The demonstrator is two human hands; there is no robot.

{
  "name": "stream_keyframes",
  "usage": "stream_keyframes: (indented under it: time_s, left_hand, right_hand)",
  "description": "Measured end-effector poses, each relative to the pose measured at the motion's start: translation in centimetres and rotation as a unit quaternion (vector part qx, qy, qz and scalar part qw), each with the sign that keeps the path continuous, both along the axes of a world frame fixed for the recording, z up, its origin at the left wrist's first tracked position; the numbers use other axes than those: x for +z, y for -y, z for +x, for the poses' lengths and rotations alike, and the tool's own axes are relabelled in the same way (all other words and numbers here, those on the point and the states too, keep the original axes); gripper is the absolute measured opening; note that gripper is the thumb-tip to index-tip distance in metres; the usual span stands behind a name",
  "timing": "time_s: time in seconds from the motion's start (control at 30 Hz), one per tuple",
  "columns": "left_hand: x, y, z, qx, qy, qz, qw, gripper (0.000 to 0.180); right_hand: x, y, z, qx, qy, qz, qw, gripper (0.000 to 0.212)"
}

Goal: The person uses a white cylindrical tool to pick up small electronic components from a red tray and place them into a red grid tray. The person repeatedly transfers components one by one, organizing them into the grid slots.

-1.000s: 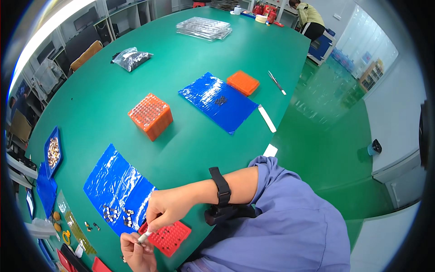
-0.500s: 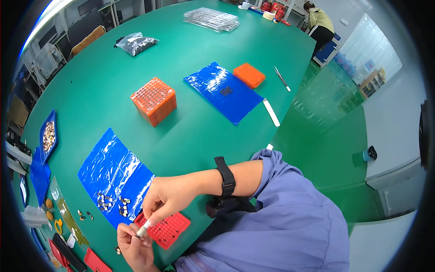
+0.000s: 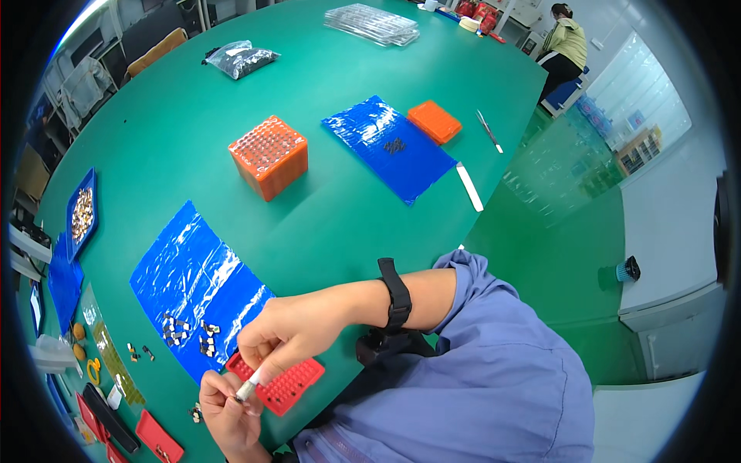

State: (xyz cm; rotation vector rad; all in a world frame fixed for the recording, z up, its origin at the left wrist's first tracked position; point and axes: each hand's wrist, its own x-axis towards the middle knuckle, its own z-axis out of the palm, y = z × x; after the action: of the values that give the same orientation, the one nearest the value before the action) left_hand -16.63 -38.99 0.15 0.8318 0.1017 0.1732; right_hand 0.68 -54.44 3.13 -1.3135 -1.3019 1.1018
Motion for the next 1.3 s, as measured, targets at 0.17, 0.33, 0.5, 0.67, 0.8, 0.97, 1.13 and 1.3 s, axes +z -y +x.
stream_keyframes:
  time_s: [0.17,0.33,0.5,0.67,0.8,0.97,1.13,1.3]
  left_hand:
    - [0.6,0.2,-0.2,0.011,-0.020,0.022,1.000,0.021]
    - [0.6,0.1,0.4,-0.026,-0.006,0.016,1.000,0.016]
    - [0.7,-0.2,0.1,-0.044,-0.008,0.007,0.999,0.012]
    - [0.7,-0.3,0.1,-0.057,0.002,0.012,0.998,0.010]
    - [0.6,-0.3,0.2,-0.058,0.010,0.014,0.998,0.010]
    - [0.6,-0.3,0.3,-0.060,0.006,0.023,0.998,0.010]
    - [0.5,-0.2,0.4,-0.057,-0.001,0.031,0.998,0.009]
    - [0.4,-0.5,0.4,-0.029,0.005,0.047,0.998,0.010]
  right_hand:
    - [-0.4,-0.5,0.2,0.003,0.040,0.032,0.999,0.019]
    - [0.9,0.3,0.4,0.008,0.023,-0.045,0.999,0.011]
    - [0.8,0.0,0.4,0.006,0.028,-0.037,0.999,0.011]
    - [0.0,-0.1,0.4,-0.021,0.082,0.049,0.995,0.017]
    - [1.0,0.0,0.4,0.007,0.001,-0.065,0.998,0.015]
    - [0.8,0.0,0.7,-0.001,0.056,-0.006,0.998,0.014]
    - [0.2,0.1,0.9,0.012,0.061,-0.024,0.998,0.013]
    - [0.2,0.0,1.6,-0.010,0.042,-0.075,0.996,0.013]
